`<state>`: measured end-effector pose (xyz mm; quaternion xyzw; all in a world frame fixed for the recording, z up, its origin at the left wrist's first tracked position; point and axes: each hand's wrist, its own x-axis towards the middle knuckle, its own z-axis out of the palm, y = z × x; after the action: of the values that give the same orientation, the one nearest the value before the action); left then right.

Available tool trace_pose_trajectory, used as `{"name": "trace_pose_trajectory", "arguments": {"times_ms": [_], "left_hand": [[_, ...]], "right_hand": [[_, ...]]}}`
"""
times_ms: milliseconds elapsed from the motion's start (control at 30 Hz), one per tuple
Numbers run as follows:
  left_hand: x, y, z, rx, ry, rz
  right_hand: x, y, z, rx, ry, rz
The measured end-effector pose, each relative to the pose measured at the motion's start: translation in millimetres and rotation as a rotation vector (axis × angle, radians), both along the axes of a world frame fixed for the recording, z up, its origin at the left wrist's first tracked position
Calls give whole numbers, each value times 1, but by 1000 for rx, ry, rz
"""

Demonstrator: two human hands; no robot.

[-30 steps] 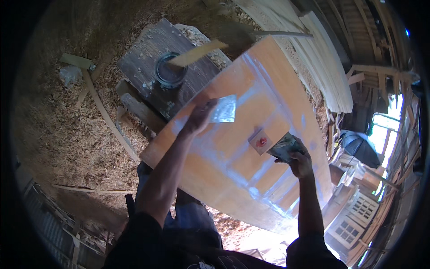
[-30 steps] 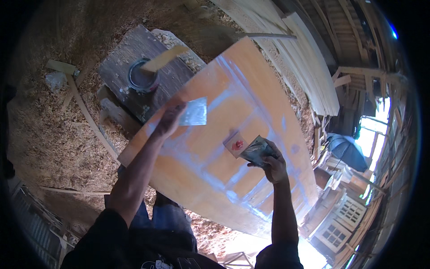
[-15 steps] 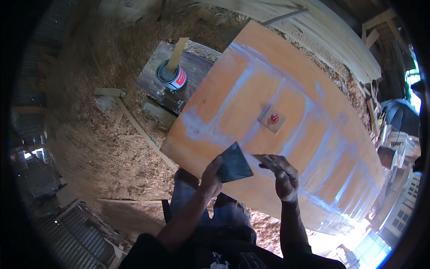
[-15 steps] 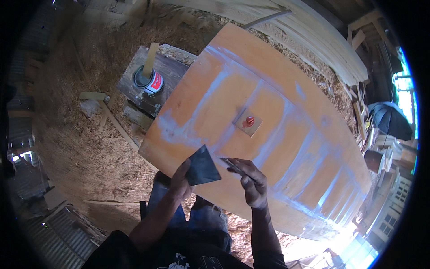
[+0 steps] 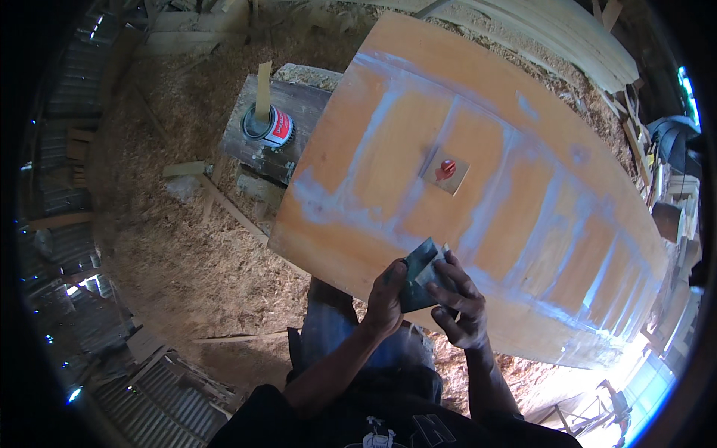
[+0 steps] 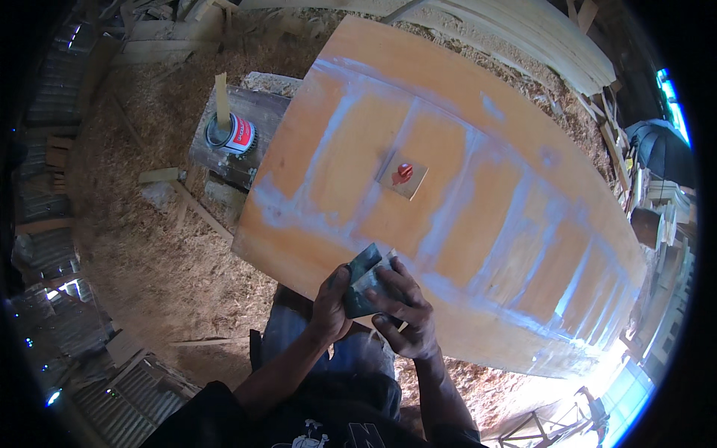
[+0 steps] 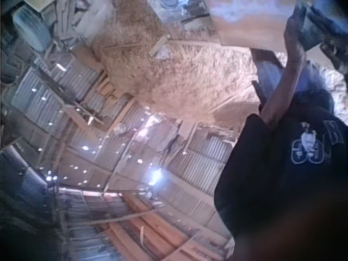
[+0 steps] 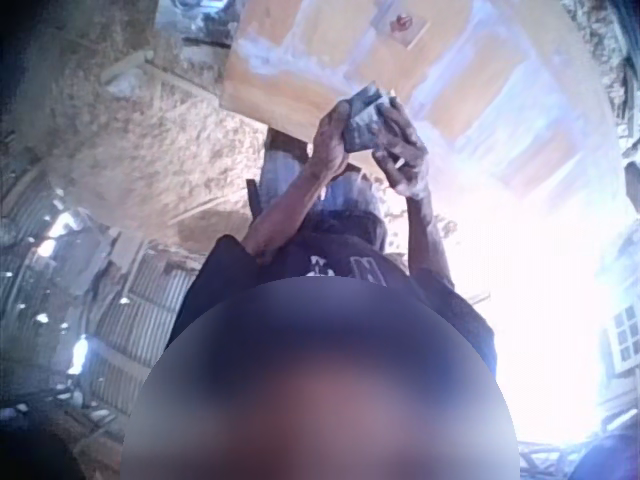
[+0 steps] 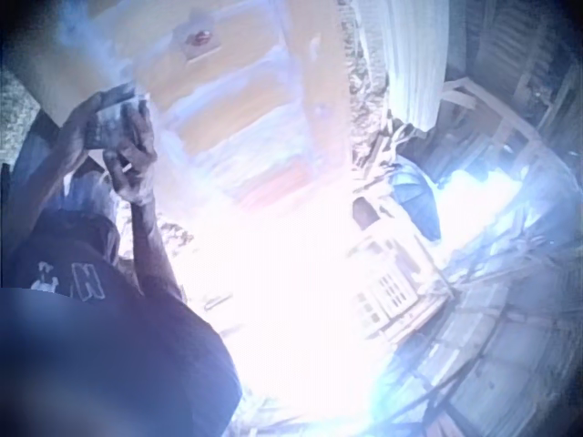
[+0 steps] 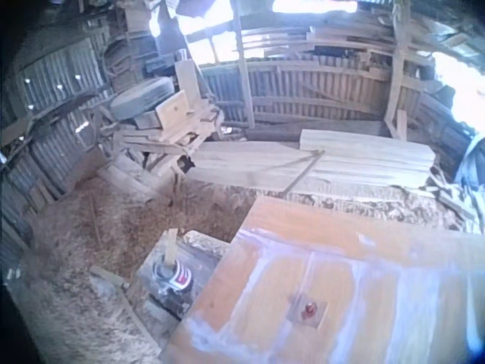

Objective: The person applies white glue to a large wooden board using two putty knives, spreading it in a grid pattern. They occasionally dip a stick into a glue can to add more adhesive to the board.

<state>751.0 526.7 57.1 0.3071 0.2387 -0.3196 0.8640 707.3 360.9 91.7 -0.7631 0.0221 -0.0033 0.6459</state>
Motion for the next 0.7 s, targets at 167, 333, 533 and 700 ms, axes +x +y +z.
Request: {"name": "trace_pose_trajectory", "arguments": {"times_ms": [167,333,533,700], "left_hand": [[-10,17,-10,75,-66,-8],[3,43,-14,342,-186,-57],[20,59,4,692,-725,-239],[4,43,6,845,-1297,-714]], "right_hand": [[-11,2,-7,35,92,-58],[-24,-1,-19,-115,192,-42],[-46,18,-25,659,680,-242],[-52,32,-25,1223,800,-510]]}}
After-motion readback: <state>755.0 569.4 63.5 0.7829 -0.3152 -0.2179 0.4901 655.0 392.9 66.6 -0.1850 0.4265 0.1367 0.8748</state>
